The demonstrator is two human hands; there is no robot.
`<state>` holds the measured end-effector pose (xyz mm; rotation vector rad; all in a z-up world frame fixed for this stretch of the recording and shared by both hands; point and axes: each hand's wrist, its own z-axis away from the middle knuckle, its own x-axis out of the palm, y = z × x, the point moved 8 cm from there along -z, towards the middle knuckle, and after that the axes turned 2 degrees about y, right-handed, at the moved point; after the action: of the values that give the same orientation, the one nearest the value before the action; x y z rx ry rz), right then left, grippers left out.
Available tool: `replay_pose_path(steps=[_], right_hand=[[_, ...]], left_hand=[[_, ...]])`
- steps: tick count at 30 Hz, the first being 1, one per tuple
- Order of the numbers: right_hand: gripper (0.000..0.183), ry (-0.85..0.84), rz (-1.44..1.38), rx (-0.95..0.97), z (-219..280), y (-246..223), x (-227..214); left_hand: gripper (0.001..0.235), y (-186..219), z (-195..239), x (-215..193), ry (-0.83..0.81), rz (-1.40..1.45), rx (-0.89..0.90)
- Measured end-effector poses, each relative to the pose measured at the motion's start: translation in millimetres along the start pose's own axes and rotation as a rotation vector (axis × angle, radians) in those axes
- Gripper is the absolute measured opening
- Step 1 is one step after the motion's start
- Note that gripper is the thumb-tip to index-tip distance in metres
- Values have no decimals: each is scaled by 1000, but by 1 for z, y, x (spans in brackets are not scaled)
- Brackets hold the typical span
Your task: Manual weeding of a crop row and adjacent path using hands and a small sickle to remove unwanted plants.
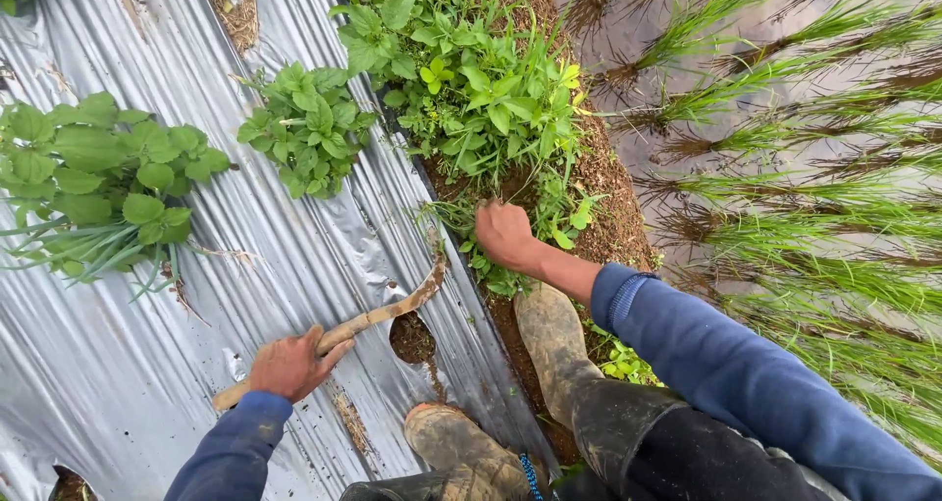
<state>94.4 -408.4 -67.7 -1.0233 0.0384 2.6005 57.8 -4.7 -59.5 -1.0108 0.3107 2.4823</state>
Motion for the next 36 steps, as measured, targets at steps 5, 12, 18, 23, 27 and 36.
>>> replay_pose_path(steps=[5,12,18,23,27,36], right_hand=[[27,252,-162,-162,-58,24,44],[34,415,-597,-11,-23,74,-28],[51,144,18,-165,3,29,-41],[43,-85,263,-261,-77,43,102],[33,-13,63,-342,-56,44,80],[22,89,-493,-137,40,69,-37]], left_hand=[[64,14,16,-30,74,136,-49],[64,16,23,-45,39,142,-77],[62,16,21,-37,20,125,-94],[61,21,29,-60,6,150,-82],[61,21,36,-61,1,191,-90],[64,20,29,-54,-24,164,-90]])
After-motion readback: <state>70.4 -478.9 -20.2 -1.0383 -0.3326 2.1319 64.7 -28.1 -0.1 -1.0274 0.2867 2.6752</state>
